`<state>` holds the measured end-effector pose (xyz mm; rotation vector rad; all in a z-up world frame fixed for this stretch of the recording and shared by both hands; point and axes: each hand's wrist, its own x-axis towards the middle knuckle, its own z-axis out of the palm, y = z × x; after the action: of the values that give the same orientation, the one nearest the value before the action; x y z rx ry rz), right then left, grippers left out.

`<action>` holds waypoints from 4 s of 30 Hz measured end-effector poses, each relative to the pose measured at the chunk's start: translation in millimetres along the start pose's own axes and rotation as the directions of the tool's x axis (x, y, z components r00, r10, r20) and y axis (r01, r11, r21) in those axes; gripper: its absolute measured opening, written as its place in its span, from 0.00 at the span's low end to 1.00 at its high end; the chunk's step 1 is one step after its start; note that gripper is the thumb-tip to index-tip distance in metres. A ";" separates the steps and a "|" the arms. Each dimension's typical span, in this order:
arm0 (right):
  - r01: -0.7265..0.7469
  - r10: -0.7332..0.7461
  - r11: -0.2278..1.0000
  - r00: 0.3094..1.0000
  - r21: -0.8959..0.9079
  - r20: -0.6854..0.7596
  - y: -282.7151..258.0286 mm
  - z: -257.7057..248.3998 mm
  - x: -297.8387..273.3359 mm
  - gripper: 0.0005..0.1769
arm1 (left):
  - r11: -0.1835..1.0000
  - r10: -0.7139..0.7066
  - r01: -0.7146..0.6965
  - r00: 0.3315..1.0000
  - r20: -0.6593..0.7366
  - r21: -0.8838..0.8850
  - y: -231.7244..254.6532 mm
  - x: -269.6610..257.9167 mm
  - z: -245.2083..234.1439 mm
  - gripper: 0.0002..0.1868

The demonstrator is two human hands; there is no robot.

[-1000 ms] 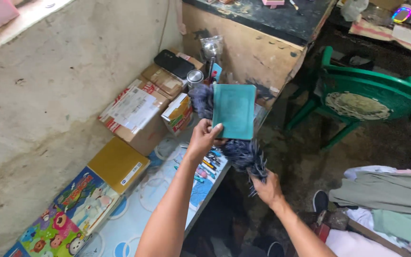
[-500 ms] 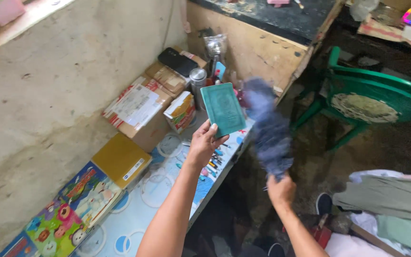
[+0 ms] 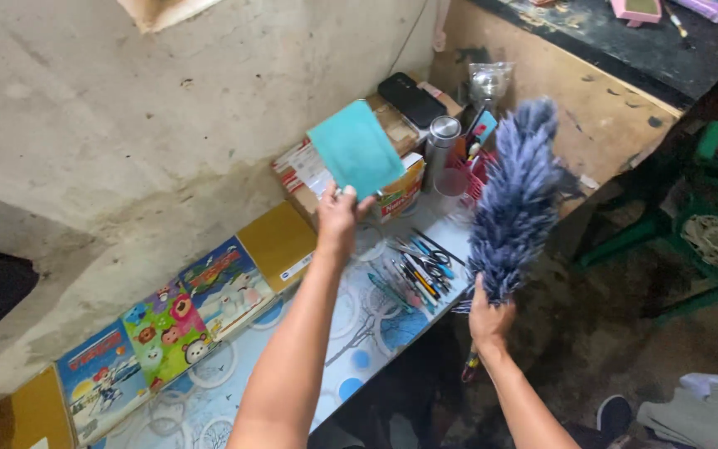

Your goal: Organize books, stationery, and other household items on a table.

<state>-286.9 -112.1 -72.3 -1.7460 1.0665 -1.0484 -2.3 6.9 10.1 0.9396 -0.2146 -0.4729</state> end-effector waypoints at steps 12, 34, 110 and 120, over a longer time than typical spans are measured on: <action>-0.009 -0.007 0.973 0.998 0.232 0.069 -41.1 43.3 -38.1 0.19 | 0.964 -0.057 0.170 0.881 -0.470 0.203 -55.0 120.5 -65.4 0.19; 0.528 -0.180 0.832 0.546 -0.169 0.818 3.4 -1.2 -72.6 0.15 | 0.805 0.582 -0.309 0.576 -0.574 0.507 60.3 -55.7 -97.5 0.24; -0.185 0.226 0.962 0.952 -0.203 0.207 62.8 13.8 -84.1 0.16 | 0.709 0.330 -0.161 0.936 -0.122 0.686 81.3 -69.8 40.7 0.28; -0.099 0.115 0.993 0.957 -0.071 0.268 6.9 29.1 -76.1 0.16 | 0.643 0.367 -0.193 0.927 -0.077 0.742 95.1 -76.9 29.1 0.30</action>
<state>-284.2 -37.4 -105.4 -1.7952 1.0117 -0.6936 -52.6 70.0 106.5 1.7070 -0.3531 0.0470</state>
